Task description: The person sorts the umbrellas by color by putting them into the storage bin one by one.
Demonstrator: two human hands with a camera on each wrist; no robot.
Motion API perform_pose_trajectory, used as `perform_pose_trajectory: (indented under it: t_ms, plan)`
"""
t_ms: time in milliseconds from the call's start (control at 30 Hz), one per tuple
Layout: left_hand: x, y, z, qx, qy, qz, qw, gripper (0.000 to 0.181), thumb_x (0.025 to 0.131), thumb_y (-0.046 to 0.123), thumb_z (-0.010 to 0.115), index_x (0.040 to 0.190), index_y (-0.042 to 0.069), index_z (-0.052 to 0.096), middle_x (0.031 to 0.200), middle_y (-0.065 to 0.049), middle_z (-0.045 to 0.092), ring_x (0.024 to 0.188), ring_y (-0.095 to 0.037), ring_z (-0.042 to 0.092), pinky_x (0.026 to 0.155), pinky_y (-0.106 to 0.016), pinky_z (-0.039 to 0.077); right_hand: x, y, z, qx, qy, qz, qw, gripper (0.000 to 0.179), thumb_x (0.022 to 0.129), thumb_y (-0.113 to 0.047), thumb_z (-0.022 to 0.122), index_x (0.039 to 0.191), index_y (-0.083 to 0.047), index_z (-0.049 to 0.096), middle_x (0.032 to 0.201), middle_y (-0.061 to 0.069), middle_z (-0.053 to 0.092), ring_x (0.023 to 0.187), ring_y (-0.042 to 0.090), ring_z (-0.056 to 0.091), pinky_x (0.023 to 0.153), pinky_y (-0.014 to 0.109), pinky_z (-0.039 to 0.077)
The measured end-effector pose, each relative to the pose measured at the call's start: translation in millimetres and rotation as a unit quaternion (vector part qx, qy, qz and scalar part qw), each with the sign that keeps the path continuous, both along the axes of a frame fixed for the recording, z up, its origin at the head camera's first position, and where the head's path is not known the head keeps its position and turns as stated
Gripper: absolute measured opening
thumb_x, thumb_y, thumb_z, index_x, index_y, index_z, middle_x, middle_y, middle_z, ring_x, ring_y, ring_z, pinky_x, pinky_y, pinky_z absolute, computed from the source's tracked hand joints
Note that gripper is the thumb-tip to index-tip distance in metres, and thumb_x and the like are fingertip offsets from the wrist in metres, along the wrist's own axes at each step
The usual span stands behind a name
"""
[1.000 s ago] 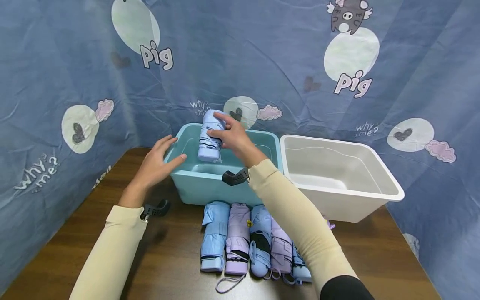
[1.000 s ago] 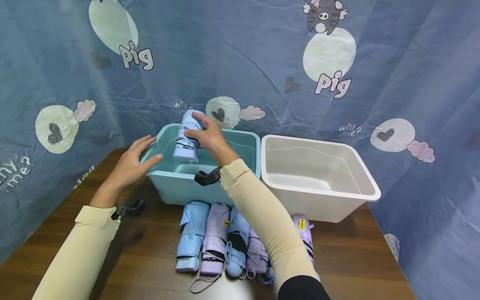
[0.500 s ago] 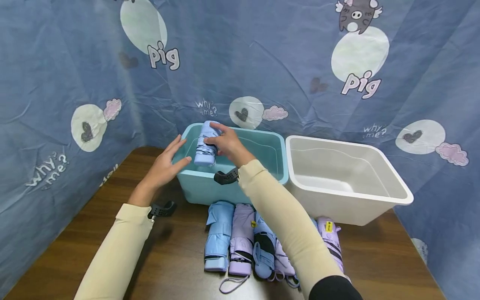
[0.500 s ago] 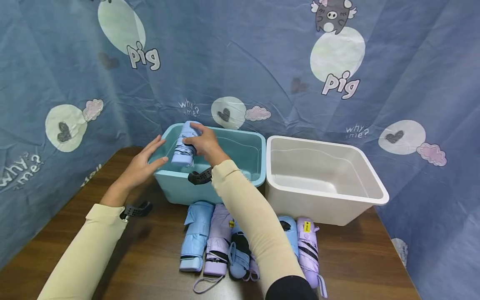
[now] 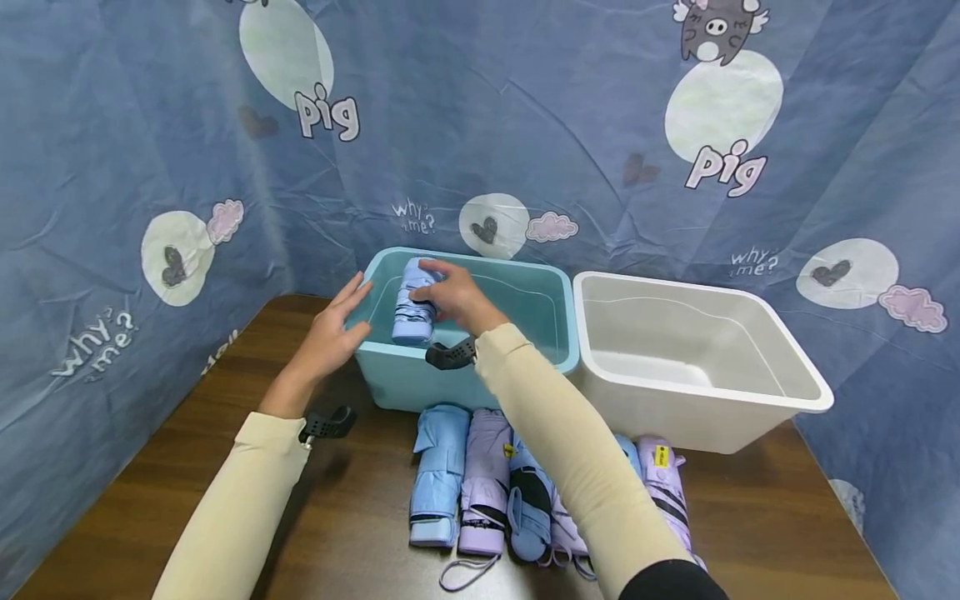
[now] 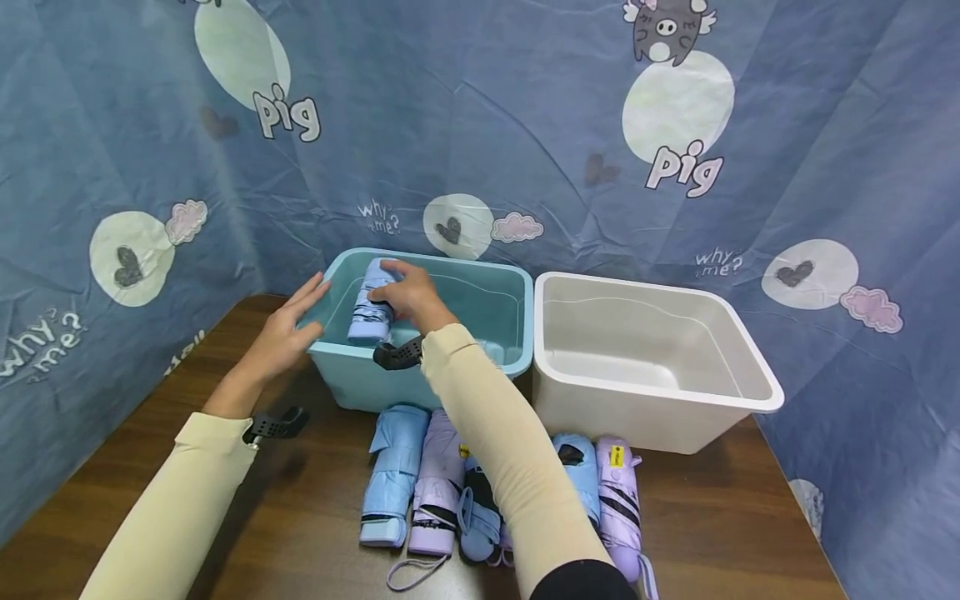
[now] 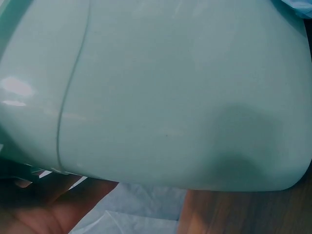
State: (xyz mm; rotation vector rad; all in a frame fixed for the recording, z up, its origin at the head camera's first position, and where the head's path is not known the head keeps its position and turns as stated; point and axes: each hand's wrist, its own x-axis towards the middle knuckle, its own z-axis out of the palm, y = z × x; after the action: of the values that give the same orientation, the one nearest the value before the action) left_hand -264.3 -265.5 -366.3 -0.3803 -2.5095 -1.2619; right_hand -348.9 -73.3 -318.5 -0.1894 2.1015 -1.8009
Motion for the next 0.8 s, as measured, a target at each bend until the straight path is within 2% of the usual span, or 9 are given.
perform_pose_trajectory:
  t_ms: [200,400,700,800]
  plan:
    - [-1.4,-0.8,-3.1,0.016,0.004,-0.003,0.9999,0.064,0.085,-0.001,0.049,0.148,-0.002,0.033,0.16,-0.01,0.019,0.145,-0.031,0.016,0.106,-0.057,0.023,1.2,-1.3,-3.8,0.027,-0.022,0.017,0.9992,0.062,0.083,0.003,0.07,0.139,-0.018,0.054,0.119,0.018,0.058,0.091,0.027,0.063,0.078,0.047,0.053]
    - [-0.5,-0.3,-5.1,0.02,0.002,-0.003,0.9998,0.065,0.085,0.001,0.048,0.148,-0.001,0.033,0.16,-0.009,0.019,0.145,-0.03,0.016,0.106,-0.056,0.023,3.7,1.1,-6.1,0.076,-0.052,0.038,0.995,0.063,0.084,0.003,0.068,0.141,-0.017,0.051,0.118,0.018,0.059,0.086,0.027,0.065,0.077,0.046,0.053]
    - [0.5,-0.5,-6.0,0.022,0.002,0.0,0.9998,0.065,0.085,0.0,0.047,0.148,-0.001,0.033,0.16,-0.008,0.019,0.145,-0.03,0.017,0.104,-0.054,0.025,6.8,4.5,-7.2,0.128,-0.045,0.033,0.9902,0.062,0.083,0.006,0.066,0.14,-0.011,0.052,0.123,0.022,0.056,0.075,0.026,0.061,0.075,0.046,0.053]
    - [-1.0,-0.4,-5.4,0.022,0.004,-0.001,0.9998,0.065,0.084,0.0,0.047,0.148,-0.001,0.034,0.16,-0.008,0.02,0.145,-0.03,0.017,0.105,-0.055,0.024,4.6,5.5,-7.1,0.122,-0.046,0.031,0.991,0.063,0.082,0.009,0.064,0.141,-0.011,0.051,0.126,0.022,0.054,0.075,0.028,0.06,0.077,0.047,0.053]
